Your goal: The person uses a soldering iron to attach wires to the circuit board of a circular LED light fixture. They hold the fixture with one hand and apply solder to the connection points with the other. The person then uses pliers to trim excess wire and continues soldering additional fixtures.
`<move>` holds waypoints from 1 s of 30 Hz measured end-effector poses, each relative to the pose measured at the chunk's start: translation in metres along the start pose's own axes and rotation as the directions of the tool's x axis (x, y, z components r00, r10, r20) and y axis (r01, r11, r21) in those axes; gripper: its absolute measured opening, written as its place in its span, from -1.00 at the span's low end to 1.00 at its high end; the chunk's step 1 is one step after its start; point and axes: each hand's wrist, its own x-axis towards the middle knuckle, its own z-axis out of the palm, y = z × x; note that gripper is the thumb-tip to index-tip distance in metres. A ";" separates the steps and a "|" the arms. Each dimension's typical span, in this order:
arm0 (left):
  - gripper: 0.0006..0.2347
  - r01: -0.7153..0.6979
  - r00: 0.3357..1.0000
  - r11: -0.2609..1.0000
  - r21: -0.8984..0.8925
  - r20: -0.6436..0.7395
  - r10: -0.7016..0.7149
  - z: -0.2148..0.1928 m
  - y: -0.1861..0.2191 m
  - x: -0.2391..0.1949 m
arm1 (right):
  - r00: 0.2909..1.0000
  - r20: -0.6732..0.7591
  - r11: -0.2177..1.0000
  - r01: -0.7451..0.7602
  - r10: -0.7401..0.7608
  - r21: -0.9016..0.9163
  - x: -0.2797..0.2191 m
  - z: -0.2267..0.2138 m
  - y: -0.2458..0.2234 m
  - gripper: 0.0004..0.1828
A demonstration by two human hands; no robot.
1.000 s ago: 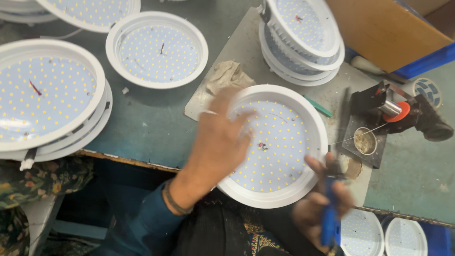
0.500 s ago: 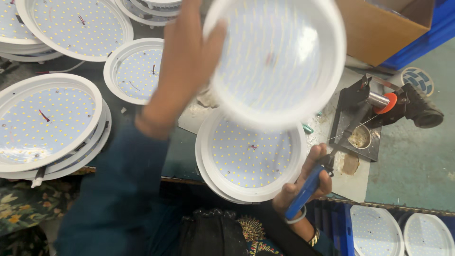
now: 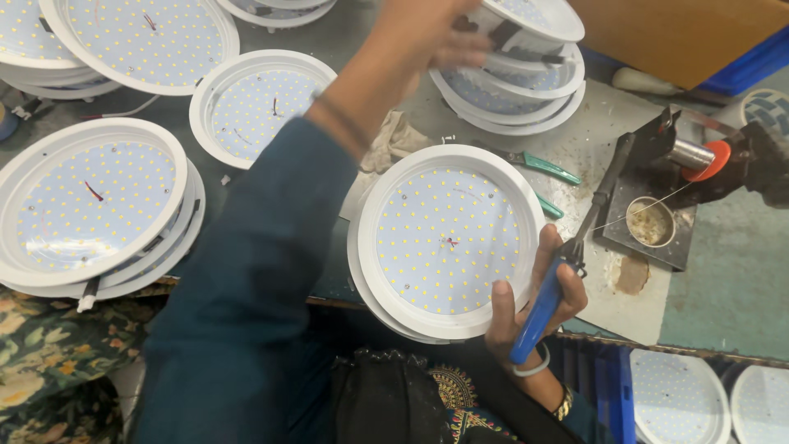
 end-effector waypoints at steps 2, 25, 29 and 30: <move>-0.54 -0.092 0.995 0.984 0.150 0.038 0.087 0.007 0.013 -0.055 | 0.999 0.027 0.999 -0.027 0.026 0.030 0.003 0.001 -0.002 -0.18; -0.97 -0.363 0.906 0.030 0.931 0.345 0.245 0.044 -0.002 -0.232 | 0.991 0.095 0.995 -0.097 0.098 -0.013 0.013 -0.003 -0.009 -0.11; -0.96 -0.306 0.913 0.085 0.948 0.267 0.308 0.050 -0.007 -0.230 | 0.991 0.108 0.997 -0.071 0.073 -0.020 0.016 -0.004 -0.007 -0.10; -0.95 -0.298 0.913 0.073 0.952 0.262 0.313 0.052 -0.009 -0.229 | 0.991 0.118 0.998 -0.064 0.066 -0.019 0.017 -0.005 -0.007 -0.10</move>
